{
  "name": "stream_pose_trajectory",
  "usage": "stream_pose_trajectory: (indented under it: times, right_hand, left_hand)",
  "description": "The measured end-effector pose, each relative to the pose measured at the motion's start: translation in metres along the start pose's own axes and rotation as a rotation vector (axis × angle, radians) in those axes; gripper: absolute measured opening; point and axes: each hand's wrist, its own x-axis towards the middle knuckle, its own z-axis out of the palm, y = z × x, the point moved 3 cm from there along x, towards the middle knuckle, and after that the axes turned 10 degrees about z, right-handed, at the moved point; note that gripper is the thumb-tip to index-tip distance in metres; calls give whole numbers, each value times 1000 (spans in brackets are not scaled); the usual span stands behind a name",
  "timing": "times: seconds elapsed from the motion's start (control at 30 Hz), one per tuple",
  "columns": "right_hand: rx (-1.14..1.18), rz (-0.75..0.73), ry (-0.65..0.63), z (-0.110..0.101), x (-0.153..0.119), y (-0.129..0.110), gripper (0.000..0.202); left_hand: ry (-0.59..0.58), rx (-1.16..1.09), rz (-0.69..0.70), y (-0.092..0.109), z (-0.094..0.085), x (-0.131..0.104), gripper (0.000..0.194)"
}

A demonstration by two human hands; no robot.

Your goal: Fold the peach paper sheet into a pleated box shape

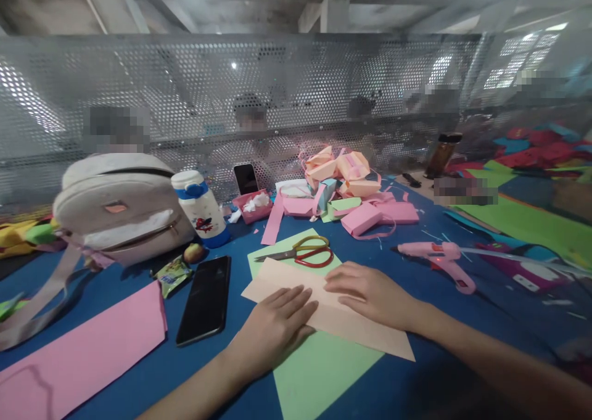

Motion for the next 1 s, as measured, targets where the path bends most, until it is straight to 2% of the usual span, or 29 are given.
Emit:
stream_pose_trajectory:
  times: [0.17,0.33,0.43,0.53,0.63,0.7,1.0]
  right_hand:
    - [4,76,-14,9,0,10,39]
    - [7,127,-40,7,2,9,41]
    - [-12,134,-64,7,3,7,54]
    - [-31,128,-81,9,4,4,67]
    - [-48,120,-80,9,3,4,64]
    - [-61,115,-69,10,1,6,59]
    - [-108,137,-48,10,0,10,57]
  left_hand:
    - [-100,-20,52,0,-1,-5,48]
    - [-120,-69,49,-1,-3,-6,50]
    - [-130,-51,61,0,-3,-5,49]
    - [-50,-49,93,2,-4,-3,41]
    - [88,-39,160,6,-6,-2,28]
    - [132,-36,189,8,-6,-2,24]
    - [82,-80,102,5,-3,1,26]
